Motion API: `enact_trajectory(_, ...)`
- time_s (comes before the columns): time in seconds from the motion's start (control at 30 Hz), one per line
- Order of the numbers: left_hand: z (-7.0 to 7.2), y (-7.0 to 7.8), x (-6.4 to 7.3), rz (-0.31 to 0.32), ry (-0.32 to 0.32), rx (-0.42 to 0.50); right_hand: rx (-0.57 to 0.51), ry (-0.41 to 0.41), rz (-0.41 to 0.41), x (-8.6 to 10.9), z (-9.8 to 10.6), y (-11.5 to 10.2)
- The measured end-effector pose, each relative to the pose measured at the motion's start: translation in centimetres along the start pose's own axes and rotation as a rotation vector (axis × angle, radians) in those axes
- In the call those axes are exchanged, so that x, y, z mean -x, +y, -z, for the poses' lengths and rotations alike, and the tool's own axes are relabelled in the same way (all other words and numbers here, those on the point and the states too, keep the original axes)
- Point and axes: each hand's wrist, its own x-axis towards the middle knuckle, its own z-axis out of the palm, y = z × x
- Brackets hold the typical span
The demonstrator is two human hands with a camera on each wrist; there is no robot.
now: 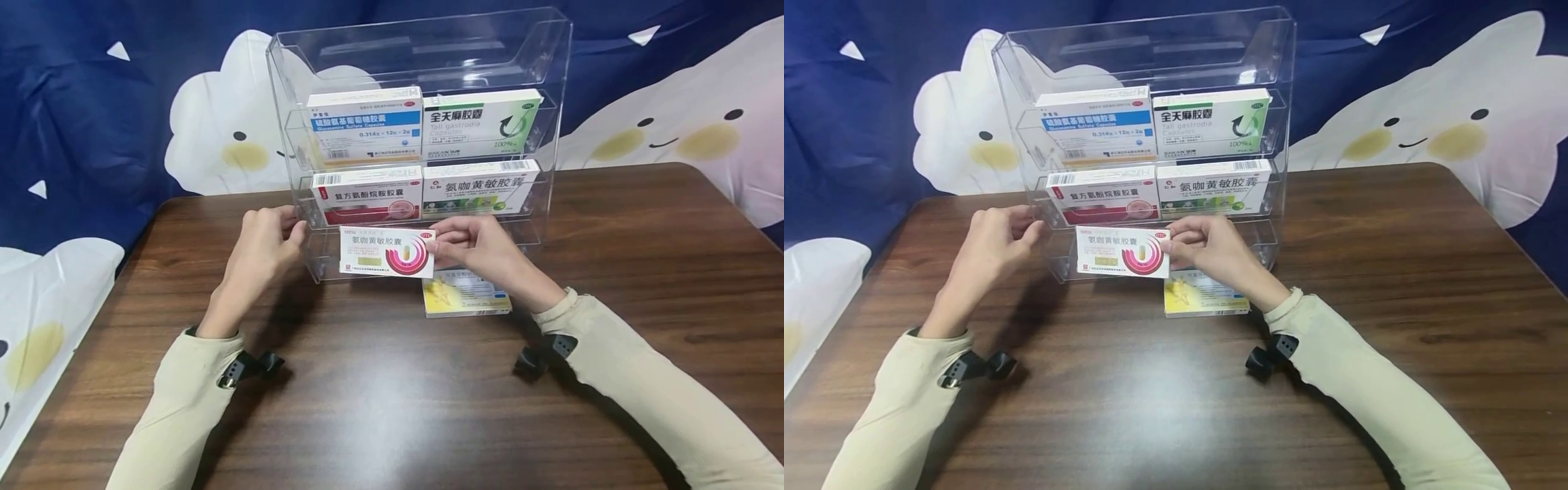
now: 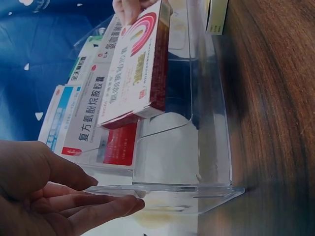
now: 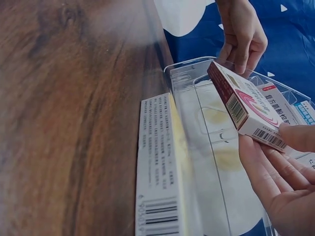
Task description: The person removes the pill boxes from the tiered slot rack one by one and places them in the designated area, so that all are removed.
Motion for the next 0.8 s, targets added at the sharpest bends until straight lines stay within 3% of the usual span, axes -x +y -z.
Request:
enact_trajectory(0.5,0.29,-0.1,0.05,0.012,0.0,0.001,-0.059,-0.086,-0.055,0.18,-0.38,-0.03)
enact_trajectory(0.8,-0.09,0.02,-0.07,0.018,-0.009,-0.002,-0.106,-0.186,-0.075,0.34,-0.66,0.36)
